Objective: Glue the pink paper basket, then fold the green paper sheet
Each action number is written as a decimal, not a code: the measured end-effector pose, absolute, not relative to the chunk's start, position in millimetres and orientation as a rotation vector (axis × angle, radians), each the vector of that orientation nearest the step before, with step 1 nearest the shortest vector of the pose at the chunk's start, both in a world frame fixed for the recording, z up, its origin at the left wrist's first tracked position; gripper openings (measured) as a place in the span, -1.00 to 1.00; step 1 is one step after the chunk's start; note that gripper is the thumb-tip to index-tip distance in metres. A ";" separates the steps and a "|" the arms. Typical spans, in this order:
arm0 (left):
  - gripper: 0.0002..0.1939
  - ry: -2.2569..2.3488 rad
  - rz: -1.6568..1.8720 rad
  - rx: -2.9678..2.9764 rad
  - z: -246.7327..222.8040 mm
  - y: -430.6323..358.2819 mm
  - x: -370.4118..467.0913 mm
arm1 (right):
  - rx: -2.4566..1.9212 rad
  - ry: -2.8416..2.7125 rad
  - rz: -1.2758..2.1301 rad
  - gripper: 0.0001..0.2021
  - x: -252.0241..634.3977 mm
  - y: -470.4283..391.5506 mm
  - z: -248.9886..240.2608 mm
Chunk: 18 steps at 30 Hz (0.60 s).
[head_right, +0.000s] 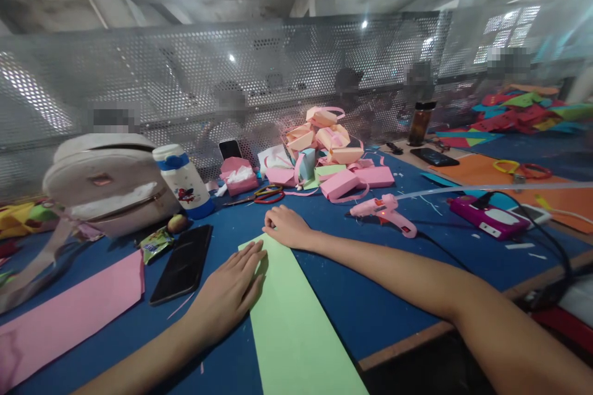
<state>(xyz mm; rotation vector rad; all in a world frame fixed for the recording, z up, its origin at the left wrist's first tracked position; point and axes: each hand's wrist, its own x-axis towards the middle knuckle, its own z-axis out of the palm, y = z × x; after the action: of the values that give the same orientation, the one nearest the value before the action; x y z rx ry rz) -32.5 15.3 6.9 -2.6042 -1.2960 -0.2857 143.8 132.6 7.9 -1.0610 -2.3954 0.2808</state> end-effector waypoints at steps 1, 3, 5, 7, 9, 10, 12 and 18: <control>-0.65 -1.297 -0.290 -2.607 7.1 15.3 -32.8 | -1.059 -2.401 0.278 -0.87 143.8 132.4 8.1; -0.63 -1.296 -0.292 -2.613 8.0 15.4 -32.9 | -1.059 -2.413 0.264 -0.87 143.6 131.9 8.4; -0.59 -1.286 -0.276 -2.617 9.2 15.4 -32.7 | -1.063 -2.424 0.241 -0.89 143.5 131.4 8.4; -0.55 -1.270 -0.232 -2.620 10.3 15.4 -32.2 | -1.063 -2.439 0.214 -0.90 143.2 131.3 8.0; -0.54 -1.261 -0.199 -2.627 11.0 15.5 -31.5 | -1.058 -2.455 0.183 -0.91 142.8 131.4 7.2; -0.54 -1.252 -0.197 -2.641 11.3 15.5 -31.1 | -1.054 -2.463 0.165 -0.92 142.6 131.5 6.8; -0.55 -1.211 -0.223 -2.690 11.9 15.3 -30.2 | -1.048 -2.481 0.128 -0.93 142.1 131.6 6.2; -0.48 -0.939 -0.177 -2.963 23.6 7.4 -24.0 | -1.040 -2.528 0.050 -0.97 142.1 131.4 6.1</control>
<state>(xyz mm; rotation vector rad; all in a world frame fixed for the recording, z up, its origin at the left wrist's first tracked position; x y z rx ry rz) -24.0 7.4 23.6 -2.9632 -0.9389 -0.1770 142.1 131.4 6.1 -1.0395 -2.5279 0.0504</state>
